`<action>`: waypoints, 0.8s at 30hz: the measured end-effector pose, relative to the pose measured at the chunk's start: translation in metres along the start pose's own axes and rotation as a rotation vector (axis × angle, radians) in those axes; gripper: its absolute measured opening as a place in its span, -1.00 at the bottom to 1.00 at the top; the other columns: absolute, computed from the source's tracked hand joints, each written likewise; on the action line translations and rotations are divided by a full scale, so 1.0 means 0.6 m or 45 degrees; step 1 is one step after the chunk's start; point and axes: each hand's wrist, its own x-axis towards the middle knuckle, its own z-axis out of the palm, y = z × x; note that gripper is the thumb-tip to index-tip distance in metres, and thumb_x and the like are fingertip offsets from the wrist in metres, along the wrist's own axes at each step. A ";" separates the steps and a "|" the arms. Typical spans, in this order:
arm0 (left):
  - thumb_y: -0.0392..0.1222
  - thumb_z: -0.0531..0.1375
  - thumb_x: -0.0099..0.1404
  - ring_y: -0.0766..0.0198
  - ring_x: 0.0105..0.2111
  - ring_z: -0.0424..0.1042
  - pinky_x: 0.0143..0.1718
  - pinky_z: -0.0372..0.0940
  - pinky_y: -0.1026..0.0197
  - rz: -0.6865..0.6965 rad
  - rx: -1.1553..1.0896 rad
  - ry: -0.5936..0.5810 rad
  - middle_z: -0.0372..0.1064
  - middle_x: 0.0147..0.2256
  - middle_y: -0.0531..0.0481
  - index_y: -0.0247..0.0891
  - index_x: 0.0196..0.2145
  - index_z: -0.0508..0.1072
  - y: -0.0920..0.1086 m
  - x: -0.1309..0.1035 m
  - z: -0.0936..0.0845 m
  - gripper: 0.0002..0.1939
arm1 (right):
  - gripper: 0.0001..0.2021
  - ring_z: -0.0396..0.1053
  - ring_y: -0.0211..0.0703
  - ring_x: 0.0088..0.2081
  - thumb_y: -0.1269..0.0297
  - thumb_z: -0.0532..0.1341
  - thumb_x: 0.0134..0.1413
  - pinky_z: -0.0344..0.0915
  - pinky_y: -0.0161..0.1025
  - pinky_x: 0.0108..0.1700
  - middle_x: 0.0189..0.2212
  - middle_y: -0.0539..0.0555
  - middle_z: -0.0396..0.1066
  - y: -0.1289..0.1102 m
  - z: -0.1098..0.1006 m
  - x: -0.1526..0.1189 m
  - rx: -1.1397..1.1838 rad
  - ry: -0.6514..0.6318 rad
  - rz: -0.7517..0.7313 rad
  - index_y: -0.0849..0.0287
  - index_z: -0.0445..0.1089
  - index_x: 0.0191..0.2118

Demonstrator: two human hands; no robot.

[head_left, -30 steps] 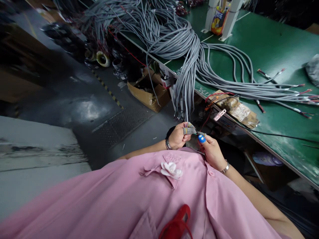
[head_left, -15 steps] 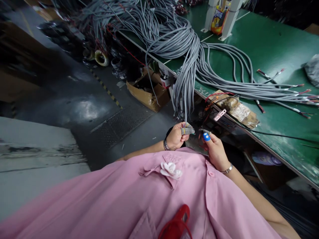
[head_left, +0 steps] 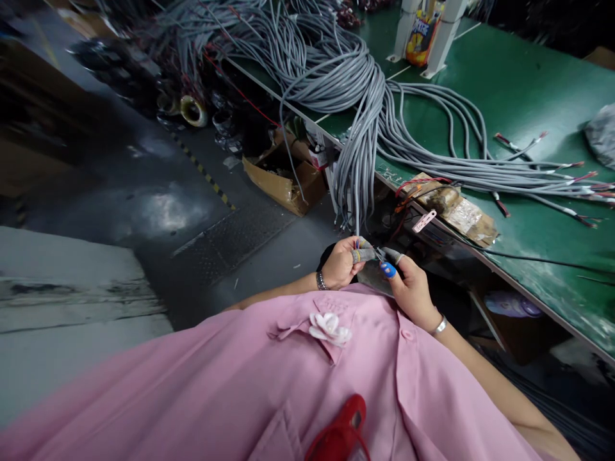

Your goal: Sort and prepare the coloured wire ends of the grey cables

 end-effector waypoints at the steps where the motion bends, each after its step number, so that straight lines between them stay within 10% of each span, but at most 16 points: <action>1: -0.13 0.41 -0.09 0.54 -0.78 -0.02 -0.75 -0.19 0.39 0.000 0.015 0.007 0.13 -0.73 0.21 -0.31 -0.47 0.37 -0.001 0.000 -0.001 -0.67 | -0.71 0.39 -0.08 -0.22 0.13 0.12 0.24 0.34 -0.13 -0.14 -0.23 0.13 0.46 -0.001 -0.002 0.000 -0.057 -0.003 -0.020 0.12 0.44 -0.02; 13: -0.15 0.43 -0.11 0.55 -0.78 -0.02 -0.76 -0.19 0.40 -0.002 0.046 -0.002 0.15 -0.71 0.20 -0.31 -0.49 0.37 0.002 -0.002 0.002 -0.67 | -0.70 0.41 -0.08 -0.23 0.10 0.10 0.26 0.34 -0.16 -0.18 -0.21 0.13 0.49 0.000 -0.002 -0.004 -0.013 -0.021 0.044 0.11 0.47 -0.07; 24: -0.20 0.41 -0.11 0.56 -0.78 0.00 -0.76 -0.21 0.40 0.002 0.007 0.014 0.27 -0.66 0.13 -0.33 -0.51 0.37 0.004 -0.004 0.001 -0.71 | -0.58 -0.04 -0.38 -0.63 -0.13 0.19 0.11 -0.09 -0.35 -0.63 -0.61 -0.09 0.13 0.014 -0.002 0.007 0.707 0.174 0.610 0.16 0.31 -0.47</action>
